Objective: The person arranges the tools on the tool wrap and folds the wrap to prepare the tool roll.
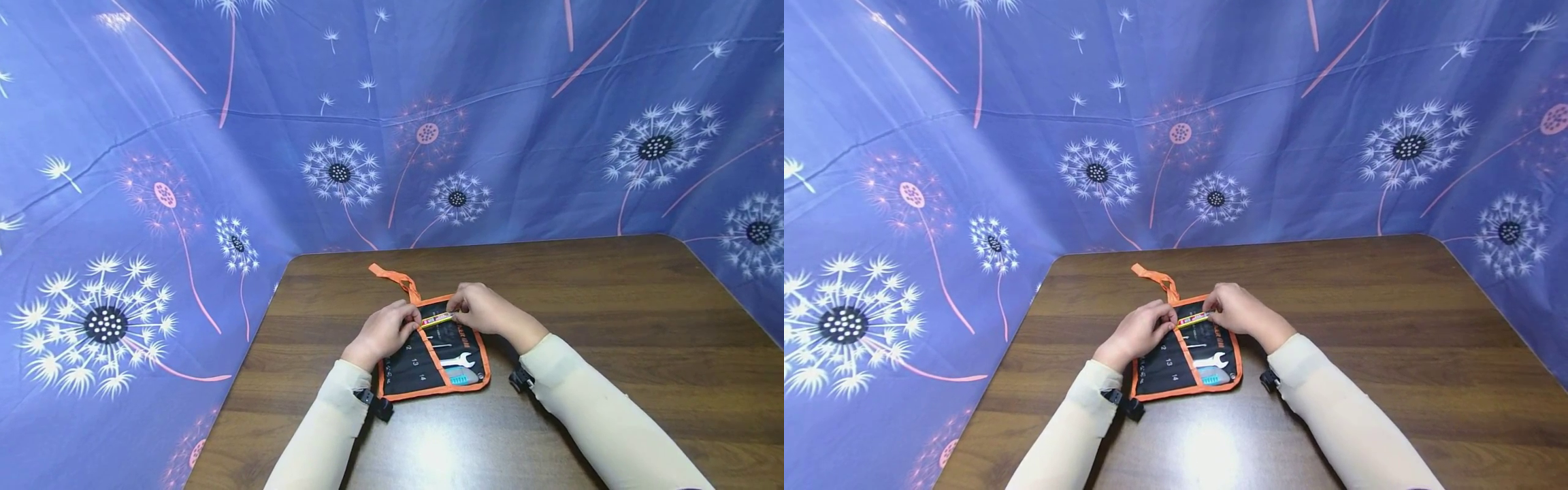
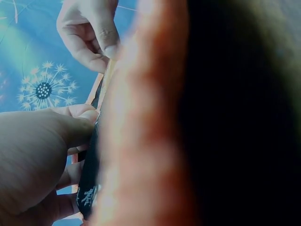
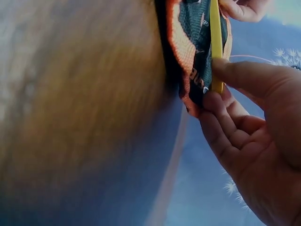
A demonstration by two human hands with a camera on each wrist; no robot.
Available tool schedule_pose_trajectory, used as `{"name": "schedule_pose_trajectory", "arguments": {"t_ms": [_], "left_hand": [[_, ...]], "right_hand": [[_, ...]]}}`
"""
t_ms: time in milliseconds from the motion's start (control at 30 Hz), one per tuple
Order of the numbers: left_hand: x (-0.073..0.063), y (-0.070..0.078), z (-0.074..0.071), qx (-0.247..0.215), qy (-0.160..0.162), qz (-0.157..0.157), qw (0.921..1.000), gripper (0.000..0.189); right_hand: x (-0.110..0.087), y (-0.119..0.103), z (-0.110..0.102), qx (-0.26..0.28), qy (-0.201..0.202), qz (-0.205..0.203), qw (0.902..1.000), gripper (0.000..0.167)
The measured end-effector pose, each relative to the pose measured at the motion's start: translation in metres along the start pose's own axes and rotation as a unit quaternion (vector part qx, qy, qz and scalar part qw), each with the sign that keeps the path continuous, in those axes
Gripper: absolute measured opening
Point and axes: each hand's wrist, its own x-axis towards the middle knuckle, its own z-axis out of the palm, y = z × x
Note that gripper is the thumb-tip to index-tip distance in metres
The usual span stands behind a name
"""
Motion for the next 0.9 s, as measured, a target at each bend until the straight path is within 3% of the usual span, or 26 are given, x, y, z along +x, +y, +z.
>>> {"name": "schedule_pose_trajectory", "arguments": {"t_ms": [167,367,667,900], "left_hand": [[0.0,0.001,-0.002,-0.004,-0.013,-0.001,0.9999,0.009],[-0.001,0.001,-0.002,-0.007,-0.006,0.006,0.9999,0.012],[-0.001,0.006,0.0,-0.003,-0.005,0.007,1.0,0.004],[0.0,0.007,0.001,-0.01,-0.011,-0.003,0.9999,0.003]], "right_hand": [[0.001,-0.002,0.0,0.006,-0.001,0.003,1.0,0.01],[0.004,-0.005,0.002,-0.005,-0.005,0.0,1.0,0.01],[0.011,-0.013,0.012,0.0,-0.033,-0.024,0.9992,0.009],[0.011,-0.017,0.015,0.0,-0.038,0.005,0.9992,0.009]]}}
